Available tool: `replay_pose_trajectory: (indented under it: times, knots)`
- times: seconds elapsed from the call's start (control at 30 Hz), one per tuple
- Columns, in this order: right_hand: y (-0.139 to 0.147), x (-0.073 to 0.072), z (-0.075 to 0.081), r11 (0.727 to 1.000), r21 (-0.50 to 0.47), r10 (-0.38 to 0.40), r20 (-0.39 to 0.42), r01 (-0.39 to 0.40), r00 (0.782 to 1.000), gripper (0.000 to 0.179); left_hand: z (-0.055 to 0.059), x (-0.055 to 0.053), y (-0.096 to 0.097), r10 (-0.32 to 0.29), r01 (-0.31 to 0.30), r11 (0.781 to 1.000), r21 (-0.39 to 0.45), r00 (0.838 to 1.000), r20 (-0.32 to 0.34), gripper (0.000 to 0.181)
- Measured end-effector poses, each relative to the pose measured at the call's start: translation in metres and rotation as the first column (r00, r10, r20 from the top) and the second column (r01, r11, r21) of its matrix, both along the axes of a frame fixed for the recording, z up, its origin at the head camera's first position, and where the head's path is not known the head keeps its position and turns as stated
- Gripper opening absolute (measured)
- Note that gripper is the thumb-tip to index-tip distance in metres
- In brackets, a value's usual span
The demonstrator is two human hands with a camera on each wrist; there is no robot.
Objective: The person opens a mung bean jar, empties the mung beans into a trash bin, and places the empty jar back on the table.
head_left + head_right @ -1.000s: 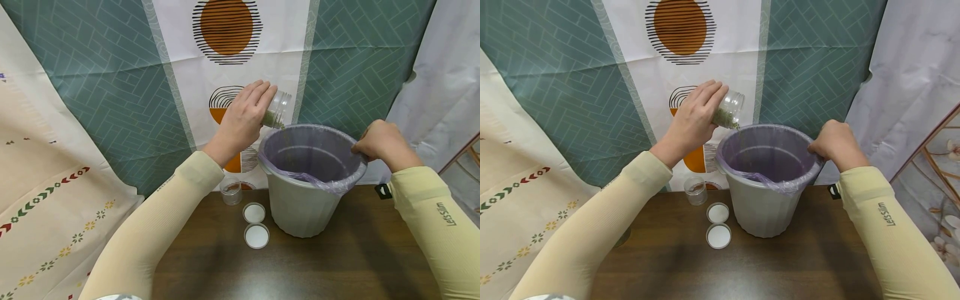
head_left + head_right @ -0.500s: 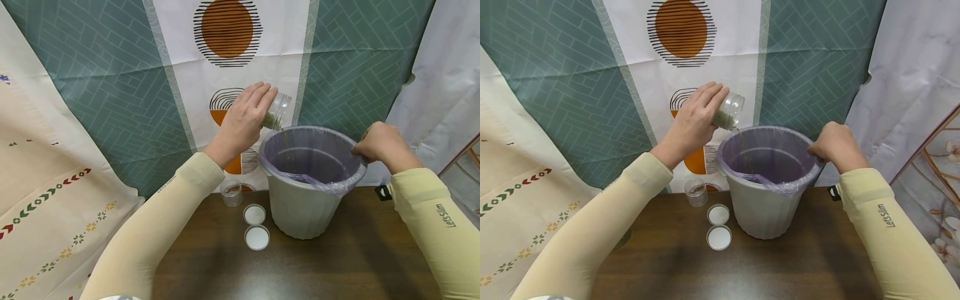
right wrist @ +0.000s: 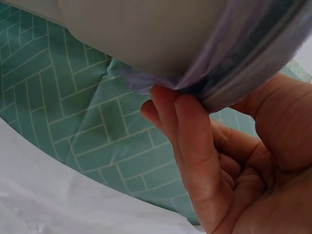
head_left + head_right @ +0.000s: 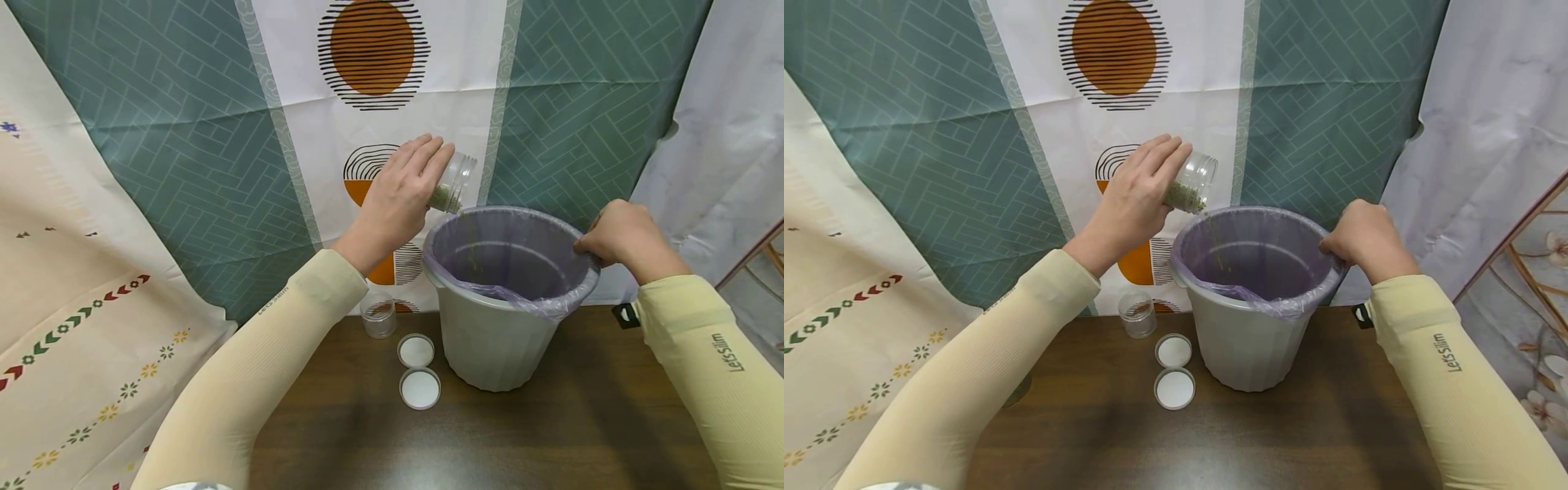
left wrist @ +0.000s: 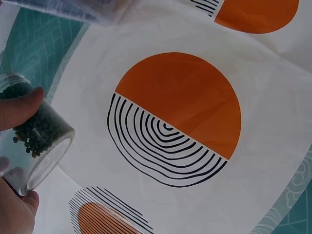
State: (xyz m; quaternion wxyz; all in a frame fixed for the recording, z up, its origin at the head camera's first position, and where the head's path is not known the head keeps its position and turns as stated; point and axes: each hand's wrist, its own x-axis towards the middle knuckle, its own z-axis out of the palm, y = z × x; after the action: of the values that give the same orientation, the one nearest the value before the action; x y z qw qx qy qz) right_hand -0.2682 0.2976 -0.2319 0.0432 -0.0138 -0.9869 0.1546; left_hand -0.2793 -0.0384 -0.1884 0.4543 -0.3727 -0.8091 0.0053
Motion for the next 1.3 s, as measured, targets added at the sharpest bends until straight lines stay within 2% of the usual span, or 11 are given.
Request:
replay_pose_trajectory:
  times: [0.43, 1.3]
  knots:
    - [-0.0013, 0.0003, 0.0001, 1.0, 0.015, -0.001, -0.007, 0.001, 1.0, 0.024, 0.0013, 0.001, -0.0001, -0.001, 0.001, 1.0, -0.006, 1.0, -0.01, 0.052]
    - [-0.003, 0.0028, -0.0004, 1.0, -0.009, -0.016, -0.01, 0.016, 1.0, 0.024, -0.0002, 0.0022, 0.0031, 0.039, -0.04, 0.998, -0.054, 0.999, -0.015, 0.06]
